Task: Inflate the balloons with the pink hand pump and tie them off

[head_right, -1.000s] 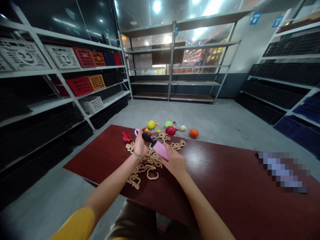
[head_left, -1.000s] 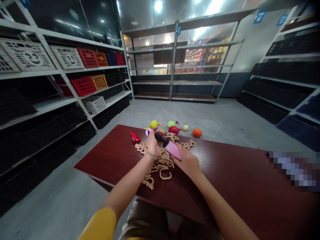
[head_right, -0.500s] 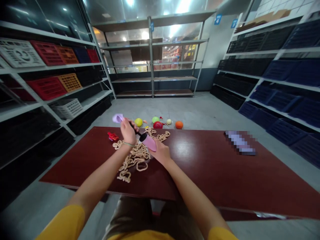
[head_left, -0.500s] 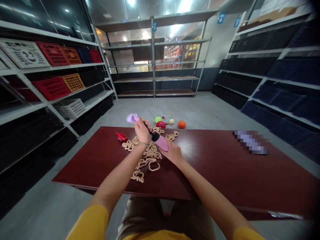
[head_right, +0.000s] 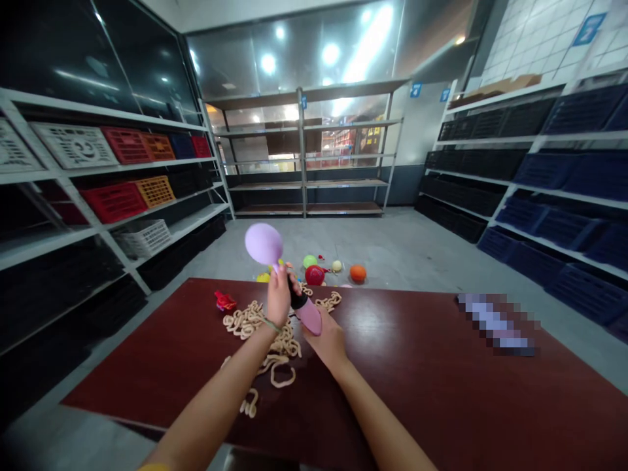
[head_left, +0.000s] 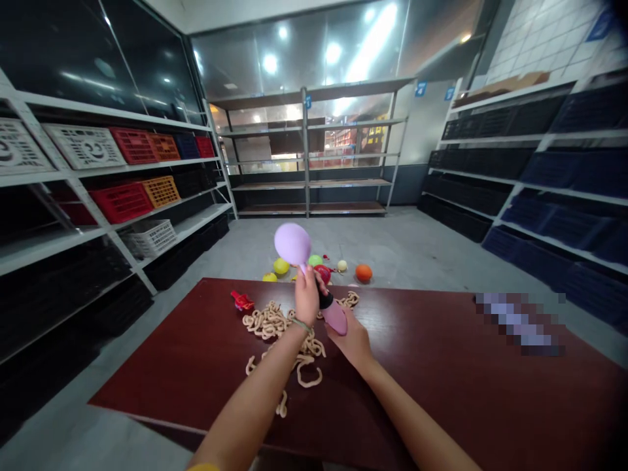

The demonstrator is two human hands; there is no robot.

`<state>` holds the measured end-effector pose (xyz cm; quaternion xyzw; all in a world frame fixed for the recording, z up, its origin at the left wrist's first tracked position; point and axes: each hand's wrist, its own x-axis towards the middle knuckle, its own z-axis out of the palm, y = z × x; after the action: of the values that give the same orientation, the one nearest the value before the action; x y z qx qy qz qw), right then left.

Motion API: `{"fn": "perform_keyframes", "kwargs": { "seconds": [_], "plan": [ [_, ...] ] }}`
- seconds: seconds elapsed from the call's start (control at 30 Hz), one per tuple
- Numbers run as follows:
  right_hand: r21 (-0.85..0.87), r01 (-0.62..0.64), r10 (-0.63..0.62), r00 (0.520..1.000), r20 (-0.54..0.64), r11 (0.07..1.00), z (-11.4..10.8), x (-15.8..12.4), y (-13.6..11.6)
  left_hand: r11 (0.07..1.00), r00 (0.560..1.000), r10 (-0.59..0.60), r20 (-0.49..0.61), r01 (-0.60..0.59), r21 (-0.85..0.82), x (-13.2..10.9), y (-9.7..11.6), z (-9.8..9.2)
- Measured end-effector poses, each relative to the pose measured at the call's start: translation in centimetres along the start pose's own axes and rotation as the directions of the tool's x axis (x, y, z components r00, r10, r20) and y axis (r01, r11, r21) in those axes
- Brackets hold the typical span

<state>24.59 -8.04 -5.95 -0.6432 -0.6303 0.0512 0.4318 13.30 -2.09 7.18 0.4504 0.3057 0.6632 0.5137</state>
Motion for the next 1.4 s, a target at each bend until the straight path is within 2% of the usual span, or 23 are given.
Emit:
{"fn": "perform_keyframes", "kwargs": {
  "seconds": [0.1,0.17,0.27,0.4,0.47,0.5,0.53,0.6,0.67,0.73,0.8,0.83,0.87,0.93,1.1,1.17,1.2,1.27,1.33,1.4],
  "plan": [
    [-0.033,0.013,-0.013,1.000,0.011,0.999,0.2,0.0,0.2,1.000,0.998,-0.007,-0.058,0.006,-0.021,-0.7,-2.1,0.1],
    [-0.053,0.060,-0.058,0.998,0.034,0.997,0.4,0.0,0.3,1.000,0.995,-0.015,-0.097,0.013,-0.023,0.1,-1.7,-0.6],
    [-0.060,0.148,-0.146,0.989,0.036,0.987,0.5,0.0,0.4,0.999,0.990,0.010,-0.138,-0.017,-0.046,2.5,1.6,-2.1],
    [-0.035,0.224,-0.225,0.974,-0.010,0.974,0.5,0.3,0.4,0.990,0.994,0.050,-0.100,-0.062,-0.125,6.2,7.5,-3.5],
    [-0.007,0.218,-0.218,0.976,-0.009,0.976,0.6,0.3,0.3,0.984,0.995,0.054,-0.083,-0.067,-0.162,7.2,9.0,-3.5],
    [0.013,0.201,-0.201,0.980,-0.009,0.980,0.8,0.3,0.2,0.982,0.994,0.059,-0.089,-0.074,-0.176,7.3,9.1,-3.3],
    [0.035,0.177,-0.177,0.984,-0.014,0.983,0.9,0.3,0.2,0.980,0.993,0.061,-0.102,-0.080,-0.185,7.2,8.6,-2.8],
    [0.078,0.123,-0.121,0.992,-0.037,0.989,1.2,0.3,0.4,0.981,0.991,0.046,-0.124,-0.069,-0.183,6.1,6.3,-1.6],
    [0.120,0.067,-0.060,0.996,-0.060,0.991,1.3,0.3,0.7,0.987,0.997,-0.014,-0.080,0.001,-0.160,4.2,2.9,0.0],
    [0.151,0.019,-0.008,0.997,-0.071,0.988,1.3,0.4,1.1,0.994,0.997,-0.082,0.012,0.083,-0.076,2.3,-0.5,1.4],
    [0.160,-0.001,0.012,0.997,-0.070,0.987,1.2,0.4,1.2,0.993,0.994,-0.103,0.033,0.104,-0.055,1.3,-2.7,1.9],
    [0.151,0.006,0.005,0.998,-0.068,0.988,1.1,0.4,1.3,0.993,0.994,-0.107,0.033,0.108,-0.046,1.3,-3.1,1.8],
    [0.135,0.021,-0.012,0.998,-0.065,0.991,1.1,0.4,1.2,0.993,0.994,-0.111,0.022,0.111,-0.037,1.5,-3.1,1.4],
    [0.090,0.062,-0.057,0.997,-0.060,0.994,1.1,0.4,1.0,0.994,0.994,-0.110,-0.012,0.109,-0.025,2.7,-1.8,0.0],
    [-0.046,0.180,-0.181,0.983,-0.020,0.983,0.4,0.7,0.2,0.993,0.991,-0.019,-0.133,0.003,-0.117,6.8,5.0,-4.0],
    [-0.111,0.212,-0.217,0.975,-0.042,0.971,-0.1,1.0,0.2,0.985,0.987,0.020,-0.162,-0.047,-0.163,7.8,6.6,-4.7],
    [-0.141,0.218,-0.227,0.972,-0.055,0.966,-0.3,1.1,0.2,0.979,0.982,0.033,-0.184,-0.069,-0.190,7.9,6.7,-4.8],
    [-0.195,0.218,-0.236,0.969,-0.075,0.956,-0.5,1.1,0.5,0.966,0.969,0.034,-0.246,-0.095,-0.241,7.2,5.6,-4.5],
    [-0.237,0.212,-0.237,0.968,-0.080,0.948,-0.7,0.8,1.0,0.959,0.961,-0.006,-0.276,-0.073,-0.275,5.4,2.8,-3.6],
    [-0.275,0.183,-0.211,0.975,-0.075,0.944,-0.8,0.6,1.4,0.960,0.964,-0.061,-0.258,-0.014,-0.278,3.0,-0.6,-2.4]
  ]
}}
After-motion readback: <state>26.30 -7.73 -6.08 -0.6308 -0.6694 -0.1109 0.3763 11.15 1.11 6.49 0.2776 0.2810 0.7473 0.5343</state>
